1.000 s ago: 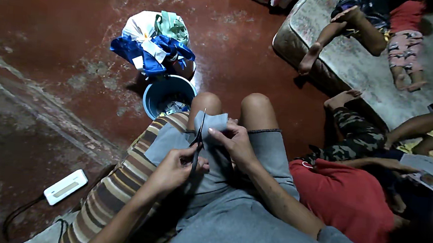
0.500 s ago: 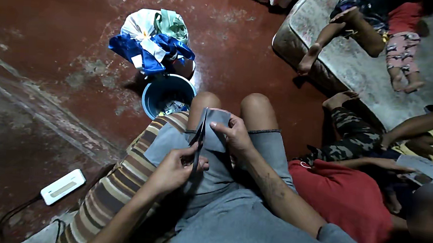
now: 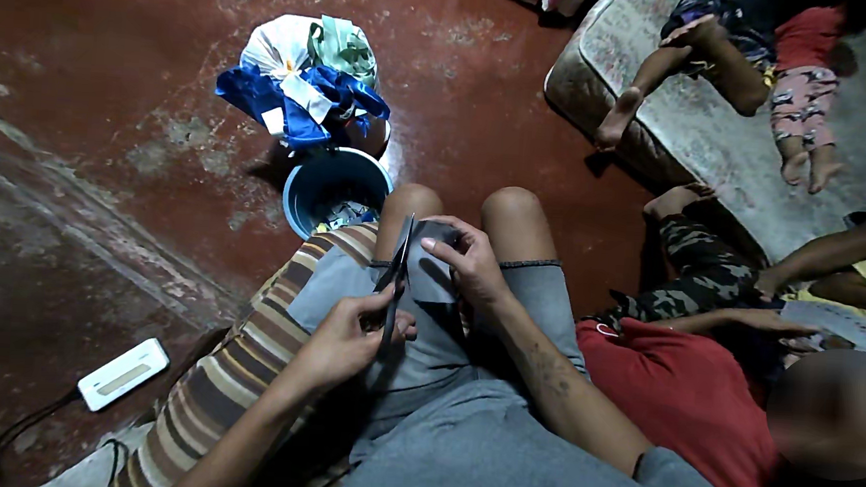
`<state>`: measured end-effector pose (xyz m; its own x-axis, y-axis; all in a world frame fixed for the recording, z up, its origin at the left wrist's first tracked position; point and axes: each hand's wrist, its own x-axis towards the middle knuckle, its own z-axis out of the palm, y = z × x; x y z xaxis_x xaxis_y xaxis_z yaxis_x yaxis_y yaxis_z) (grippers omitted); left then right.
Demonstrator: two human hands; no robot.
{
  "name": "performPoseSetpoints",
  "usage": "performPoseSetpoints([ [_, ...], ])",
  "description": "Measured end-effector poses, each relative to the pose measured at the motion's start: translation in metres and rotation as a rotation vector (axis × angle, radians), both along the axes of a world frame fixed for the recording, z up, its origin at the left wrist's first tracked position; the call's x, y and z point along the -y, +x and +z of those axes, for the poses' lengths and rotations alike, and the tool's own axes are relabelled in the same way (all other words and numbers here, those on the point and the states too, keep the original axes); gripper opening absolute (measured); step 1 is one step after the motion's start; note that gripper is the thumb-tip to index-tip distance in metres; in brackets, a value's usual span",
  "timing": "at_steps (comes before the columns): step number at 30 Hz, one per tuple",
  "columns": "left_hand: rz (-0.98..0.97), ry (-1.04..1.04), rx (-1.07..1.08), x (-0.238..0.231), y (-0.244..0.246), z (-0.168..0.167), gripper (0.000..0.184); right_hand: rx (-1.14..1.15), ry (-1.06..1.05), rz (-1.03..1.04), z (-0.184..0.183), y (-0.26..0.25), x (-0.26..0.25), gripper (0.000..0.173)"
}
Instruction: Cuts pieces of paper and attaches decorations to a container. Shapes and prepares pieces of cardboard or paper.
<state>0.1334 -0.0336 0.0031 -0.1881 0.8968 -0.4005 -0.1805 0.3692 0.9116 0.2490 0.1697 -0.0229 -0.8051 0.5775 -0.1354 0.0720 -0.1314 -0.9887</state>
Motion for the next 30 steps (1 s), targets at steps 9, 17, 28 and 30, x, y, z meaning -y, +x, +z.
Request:
performPoseSetpoints([
  [9,-0.024,0.025,-0.009,0.000,-0.002,0.001,0.060,-0.026,0.258,0.270,0.014,-0.005,-0.046,0.039],
  [17,-0.035,0.041,0.003,0.000,-0.001,-0.001,0.059,-0.129,0.095,0.549,0.017,-0.017,-0.057,0.054],
  [28,-0.067,0.047,0.007,-0.001,-0.001,-0.003,0.061,-0.144,-0.059,0.703,0.017,-0.029,-0.063,0.041],
  [30,-0.069,0.060,0.003,-0.001,-0.002,-0.004,0.061,-0.136,-0.027,0.713,0.014,-0.033,-0.066,0.032],
])
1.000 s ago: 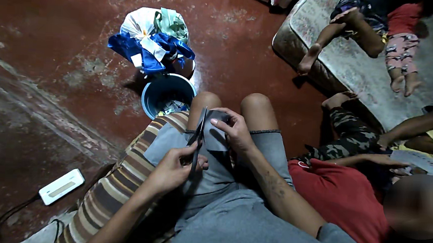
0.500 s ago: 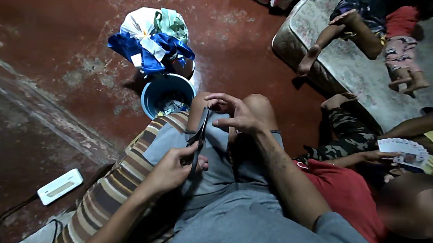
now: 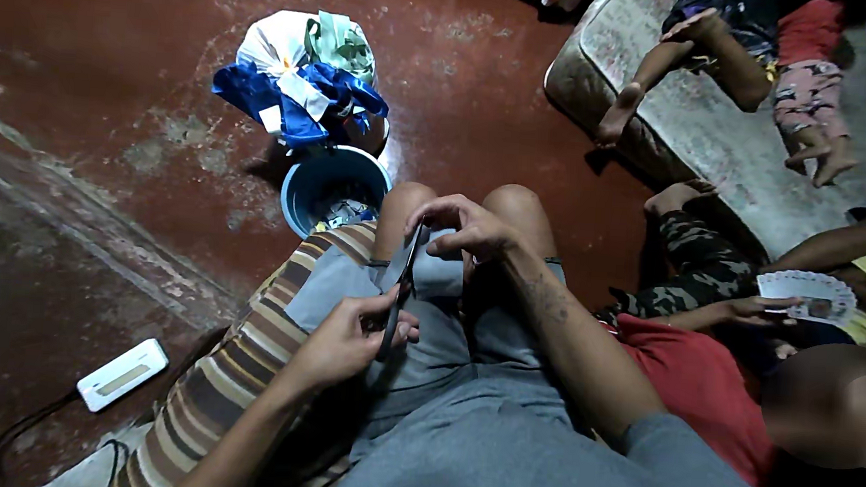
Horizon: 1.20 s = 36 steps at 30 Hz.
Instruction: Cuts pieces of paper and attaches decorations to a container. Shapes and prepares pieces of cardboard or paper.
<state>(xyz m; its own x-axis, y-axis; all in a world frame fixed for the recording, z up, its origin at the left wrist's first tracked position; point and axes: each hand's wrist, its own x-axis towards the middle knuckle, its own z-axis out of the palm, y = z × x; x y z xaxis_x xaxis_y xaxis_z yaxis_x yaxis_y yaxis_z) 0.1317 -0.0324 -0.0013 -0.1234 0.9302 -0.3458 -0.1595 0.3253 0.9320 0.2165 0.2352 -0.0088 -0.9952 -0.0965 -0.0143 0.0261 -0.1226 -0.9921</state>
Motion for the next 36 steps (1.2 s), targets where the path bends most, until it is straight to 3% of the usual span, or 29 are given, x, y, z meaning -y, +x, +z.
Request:
performPoseSetpoints([
  [5,-0.004,-0.001,0.020,0.002,0.000,-0.002,0.058,0.026,-0.013,-0.007,-0.001,0.000,-0.001,0.021],
  [19,-0.002,0.061,0.038,0.003,-0.002,-0.006,0.058,0.161,-0.025,0.023,0.012,-0.003,0.000,0.024],
  [33,0.034,0.164,0.112,0.004,0.002,-0.011,0.050,0.006,0.065,-0.047,-0.007,0.004,0.006,0.035],
  [36,0.020,0.192,0.102,0.003,0.001,-0.012,0.050,-0.024,-0.012,-0.025,-0.010,0.002,0.006,0.033],
])
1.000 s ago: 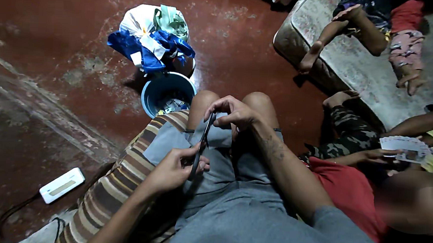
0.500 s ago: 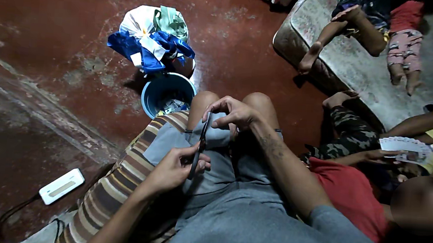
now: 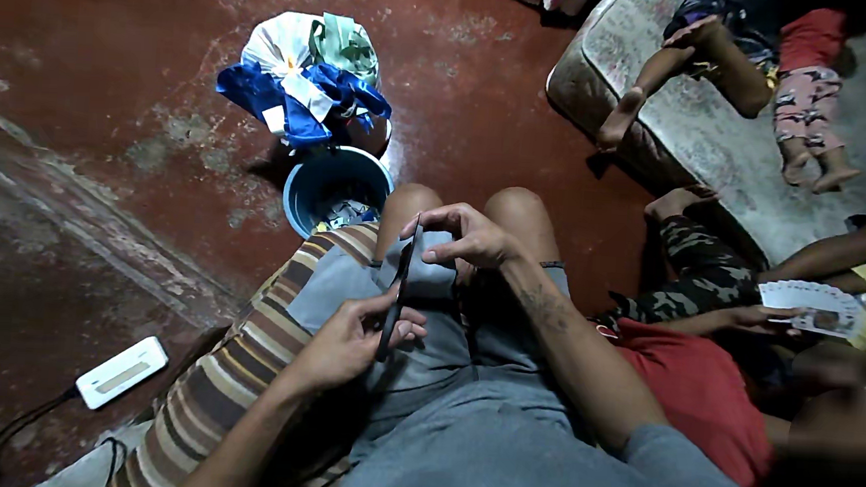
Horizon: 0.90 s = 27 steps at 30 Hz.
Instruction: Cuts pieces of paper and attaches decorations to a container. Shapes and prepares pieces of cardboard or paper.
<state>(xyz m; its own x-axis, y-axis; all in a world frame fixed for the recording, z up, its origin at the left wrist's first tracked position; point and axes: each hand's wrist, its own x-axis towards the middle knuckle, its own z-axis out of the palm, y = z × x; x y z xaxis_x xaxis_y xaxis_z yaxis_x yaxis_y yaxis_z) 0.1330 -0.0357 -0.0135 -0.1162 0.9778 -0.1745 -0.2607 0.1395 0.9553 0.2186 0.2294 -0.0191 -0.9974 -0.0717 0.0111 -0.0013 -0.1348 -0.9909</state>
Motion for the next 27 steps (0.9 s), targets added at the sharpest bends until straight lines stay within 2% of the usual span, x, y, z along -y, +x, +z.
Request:
performPoseSetpoints([
  [6,-0.032,0.053,0.022,0.0006,-0.0044,-0.0006,0.053,-0.039,-0.054,0.037,-0.0020,0.0013,-0.0015,0.035],
  [24,0.012,0.046,0.006,-0.0002,-0.0018,0.0027,0.045,0.008,-0.045,0.072,-0.0023,0.0004,0.0005,0.036],
  [27,0.006,0.030,0.041,0.0002,-0.0016,0.0037,0.050,0.006,-0.064,0.074,-0.0024,0.0021,-0.0005,0.037],
])
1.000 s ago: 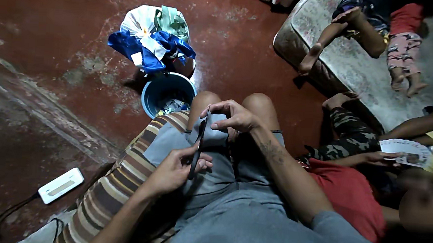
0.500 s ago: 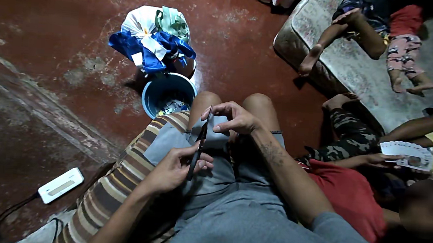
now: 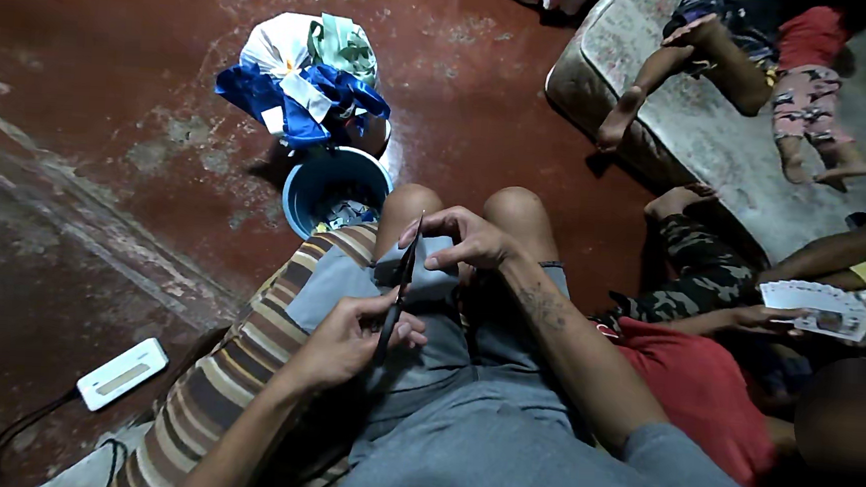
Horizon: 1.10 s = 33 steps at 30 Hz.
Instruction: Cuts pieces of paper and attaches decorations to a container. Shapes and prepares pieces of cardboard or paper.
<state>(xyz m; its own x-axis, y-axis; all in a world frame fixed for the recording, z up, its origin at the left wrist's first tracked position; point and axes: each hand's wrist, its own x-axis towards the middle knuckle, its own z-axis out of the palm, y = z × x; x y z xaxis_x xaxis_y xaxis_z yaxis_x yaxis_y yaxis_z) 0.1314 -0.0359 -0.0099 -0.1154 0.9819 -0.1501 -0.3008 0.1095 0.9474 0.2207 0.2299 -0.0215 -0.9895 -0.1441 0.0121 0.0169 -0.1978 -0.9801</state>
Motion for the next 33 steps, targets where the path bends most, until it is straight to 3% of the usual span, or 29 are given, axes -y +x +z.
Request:
performPoseSetpoints([
  [8,-0.040,-0.005,-0.029,0.000,-0.003,-0.001,0.049,0.035,-0.022,0.060,0.001,0.000,0.002,0.037],
  [15,0.091,0.073,-0.032,0.000,-0.009,0.006,0.057,0.068,0.086,0.082,0.007,0.000,-0.003,0.034],
  [17,0.172,0.088,-0.088,0.003,-0.017,0.003,0.057,0.019,0.267,0.072,0.014,-0.001,-0.008,0.034],
  [20,0.257,0.032,-0.150,0.004,-0.021,0.001,0.056,-0.131,0.705,0.053,0.024,-0.004,-0.012,0.036],
  [23,0.269,-0.022,-0.143,0.002,-0.020,0.003,0.057,-0.048,0.970,-0.001,0.045,-0.002,-0.009,0.055],
  [26,0.275,-0.081,-0.122,0.000,-0.018,0.002,0.055,0.077,1.046,-0.024,0.057,0.006,-0.014,0.077],
  [28,0.276,-0.110,-0.109,0.000,-0.017,0.001,0.055,0.039,0.965,-0.023,0.059,0.016,-0.022,0.078],
  [31,0.288,-0.066,-0.082,-0.002,-0.011,0.003,0.056,-0.100,0.565,0.048,0.065,0.029,-0.023,0.061],
  [33,0.353,-0.030,-0.099,-0.009,-0.001,0.011,0.052,-0.127,0.330,0.083,0.072,0.029,-0.010,0.060],
])
